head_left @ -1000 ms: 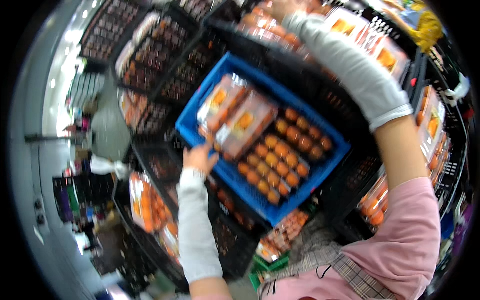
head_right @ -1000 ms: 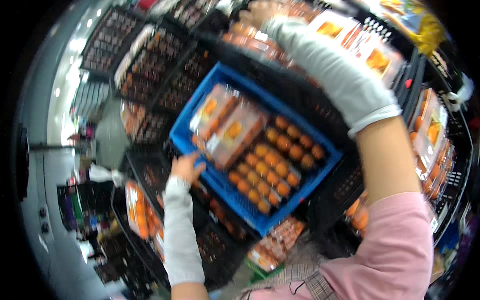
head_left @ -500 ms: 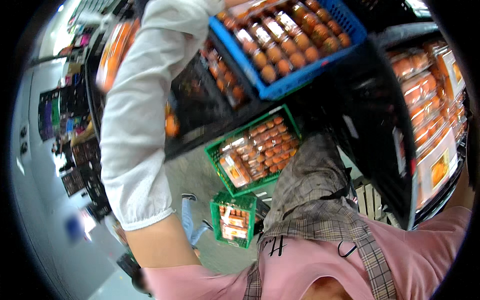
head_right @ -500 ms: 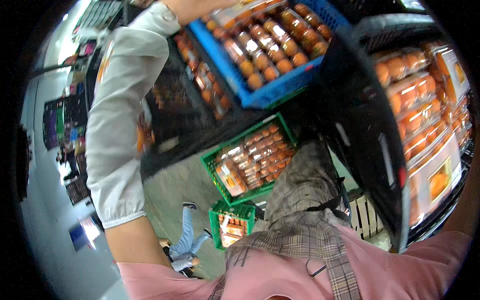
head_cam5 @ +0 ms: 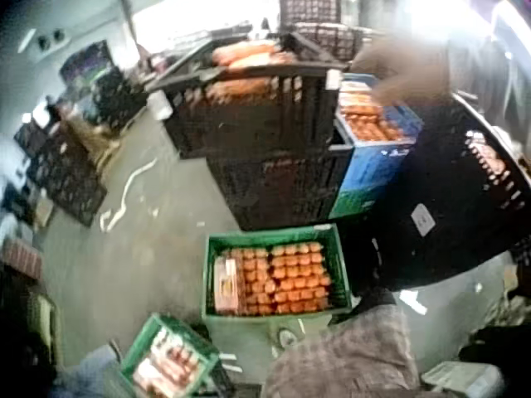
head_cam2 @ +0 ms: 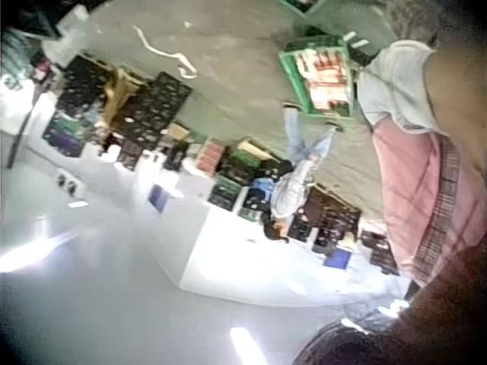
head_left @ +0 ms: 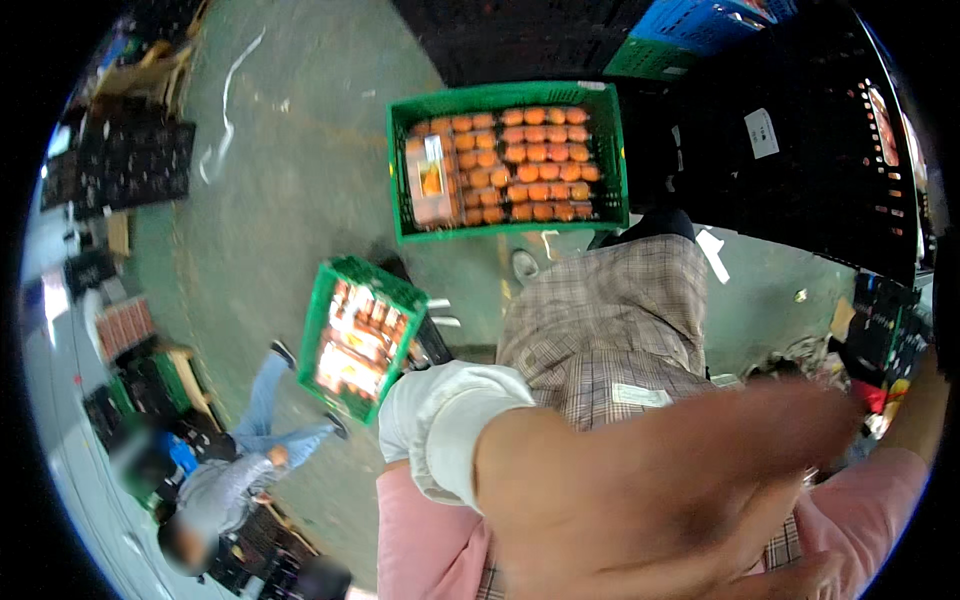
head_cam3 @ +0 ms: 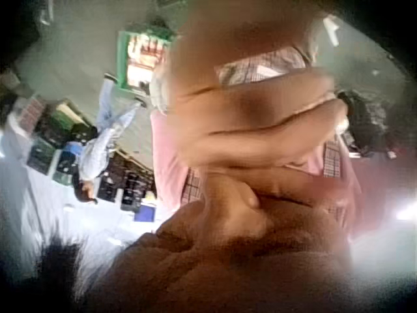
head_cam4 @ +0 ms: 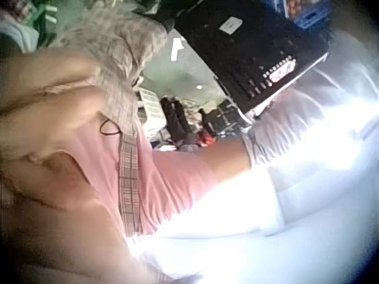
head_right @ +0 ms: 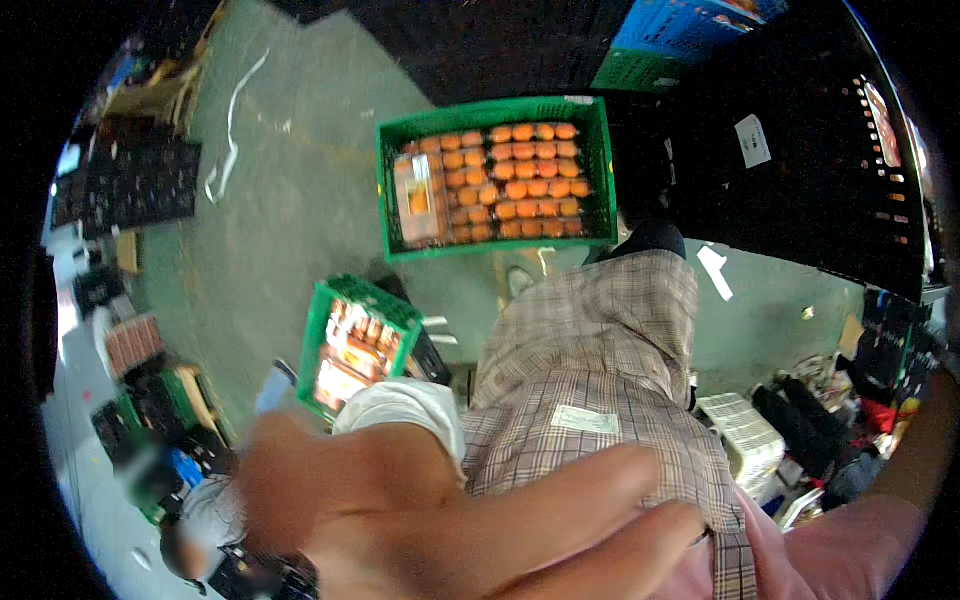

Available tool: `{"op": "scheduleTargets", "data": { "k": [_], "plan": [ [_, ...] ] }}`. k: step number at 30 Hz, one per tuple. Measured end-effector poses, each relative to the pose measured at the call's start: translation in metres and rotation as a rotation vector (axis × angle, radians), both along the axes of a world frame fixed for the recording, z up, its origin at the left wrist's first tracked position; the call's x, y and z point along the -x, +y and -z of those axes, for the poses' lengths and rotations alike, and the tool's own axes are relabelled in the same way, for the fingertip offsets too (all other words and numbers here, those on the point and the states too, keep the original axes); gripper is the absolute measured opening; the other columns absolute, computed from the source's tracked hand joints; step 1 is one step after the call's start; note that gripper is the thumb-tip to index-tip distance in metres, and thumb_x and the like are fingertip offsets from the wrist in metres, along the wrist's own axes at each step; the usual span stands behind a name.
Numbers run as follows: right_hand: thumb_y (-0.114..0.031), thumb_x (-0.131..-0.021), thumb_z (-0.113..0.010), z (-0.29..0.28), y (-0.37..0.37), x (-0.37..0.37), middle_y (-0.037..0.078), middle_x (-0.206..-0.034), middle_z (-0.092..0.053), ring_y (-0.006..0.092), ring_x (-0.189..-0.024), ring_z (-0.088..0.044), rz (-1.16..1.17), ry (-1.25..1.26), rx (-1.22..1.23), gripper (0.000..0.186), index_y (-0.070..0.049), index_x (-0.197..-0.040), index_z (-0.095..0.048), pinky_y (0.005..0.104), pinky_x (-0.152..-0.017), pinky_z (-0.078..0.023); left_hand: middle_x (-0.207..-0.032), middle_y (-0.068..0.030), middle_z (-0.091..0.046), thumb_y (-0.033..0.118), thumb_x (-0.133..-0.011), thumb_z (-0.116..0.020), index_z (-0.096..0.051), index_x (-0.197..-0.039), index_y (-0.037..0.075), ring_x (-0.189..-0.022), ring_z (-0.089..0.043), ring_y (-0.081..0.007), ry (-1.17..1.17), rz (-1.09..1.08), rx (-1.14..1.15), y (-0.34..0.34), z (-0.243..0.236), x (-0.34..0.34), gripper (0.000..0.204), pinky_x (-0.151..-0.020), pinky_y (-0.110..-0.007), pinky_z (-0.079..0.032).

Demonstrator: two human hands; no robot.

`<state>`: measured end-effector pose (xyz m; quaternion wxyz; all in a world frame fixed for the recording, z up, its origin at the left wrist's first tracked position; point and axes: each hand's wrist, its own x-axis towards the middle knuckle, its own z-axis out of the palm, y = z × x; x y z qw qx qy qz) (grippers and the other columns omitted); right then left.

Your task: The person lifts green plastic crates filled with packaged persimmons and places them onto a black shelving unit. They arrange the packages within the crates and on the shelves to ensure neat stacking. The person also handles a white paper receipt, briefly inspecting it before continuing to organize the produce.

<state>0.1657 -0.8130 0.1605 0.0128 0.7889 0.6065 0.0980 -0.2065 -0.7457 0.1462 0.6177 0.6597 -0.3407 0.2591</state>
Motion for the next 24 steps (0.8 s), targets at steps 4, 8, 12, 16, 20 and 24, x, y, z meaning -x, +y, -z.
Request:
{"op": "scheduleTargets", "data": {
  "k": [4, 8, 12, 16, 20, 24],
  "plan": [
    [-0.049, -0.091, -0.06, 0.054, 0.039, 0.091, 0.017, -0.127, -0.061, 0.0356, -0.117, -0.06, -0.323, 0.11, 0.134, 0.057, -0.009, -0.131, -0.057, 0.044, -0.097, -0.051, -0.08, -0.0019, -0.06, 0.014, -0.087, -0.061, -0.065, -0.104, 0.003, -0.074, -0.059, -0.0159, 0.212, -0.313, 0.226, 0.031, 0.032, 0.068, 0.021, -0.086, -0.038, -0.051],
    [-0.038, -0.086, -0.069, 0.092, 0.029, 0.158, 0.023, -0.132, -0.057, 0.04, -0.123, -0.054, -0.369, 0.462, 0.369, 0.058, 0.0, -0.128, -0.056, 0.047, -0.105, -0.043, -0.086, -0.0028, -0.064, 0.01, -0.091, -0.059, -0.063, -0.111, 0.001, -0.078, -0.061, -0.0148, 0.611, -0.673, 0.624, 0.04, 0.079, 0.124, 0.022, -0.082, -0.033, -0.051],
    [-0.028, -0.086, -0.073, 0.184, 0.02, 0.186, 0.016, -0.125, -0.063, 0.0281, -0.115, -0.06, -0.016, 0.998, 0.527, 0.053, 0.004, -0.126, -0.059, 0.0389, -0.101, -0.046, -0.091, -0.0036, -0.067, 0.006, -0.095, -0.057, -0.062, -0.117, -0.001, -0.082, -0.064, -0.0137, 1.019, -0.884, 0.862, -0.014, 0.166, 0.169, 0.023, -0.079, -0.027, -0.052],
    [-0.028, -0.089, -0.071, 0.35, -0.001, 0.181, 0.008, -0.116, -0.068, 0.0232, -0.113, -0.063, 0.07, 1.375, 0.427, 0.044, -0.008, -0.127, -0.063, 0.0343, -0.089, -0.051, -0.089, -0.0041, -0.066, 0.002, -0.095, -0.054, -0.061, -0.12, -0.002, -0.084, -0.062, -0.0118, 1.196, -0.879, 0.837, -0.063, 0.229, 0.211, 0.026, -0.077, -0.025, -0.05],
    [-0.027, -0.089, -0.072, 0.395, 0.015, 0.218, 0.008, -0.12, -0.067, 0.0237, -0.113, -0.062, 0.336, 1.772, 0.599, 0.05, -0.008, -0.133, -0.058, 0.0342, -0.09, -0.051, -0.092, -0.0062, -0.068, 0.004, -0.096, -0.054, -0.058, -0.125, 0.0, -0.087, -0.062, -0.0116, 1.246, -0.908, 1.093, -0.06, 0.268, 0.23, 0.03, -0.08, -0.026, -0.05],
    [-0.026, -0.088, -0.073, 0.392, 0.066, 0.241, 0.009, -0.122, -0.065, 0.021, -0.112, -0.063, 0.745, 1.822, 0.46, 0.048, -0.007, -0.13, -0.06, 0.0343, -0.088, -0.052, -0.093, -0.0074, -0.069, 0.0, -0.093, -0.057, -0.06, -0.121, -0.001, -0.082, -0.064, -0.0126, 1.234, -1.003, 1.063, 0.0, 0.29, 0.226, 0.029, -0.076, -0.025, -0.05]
  ]
}}
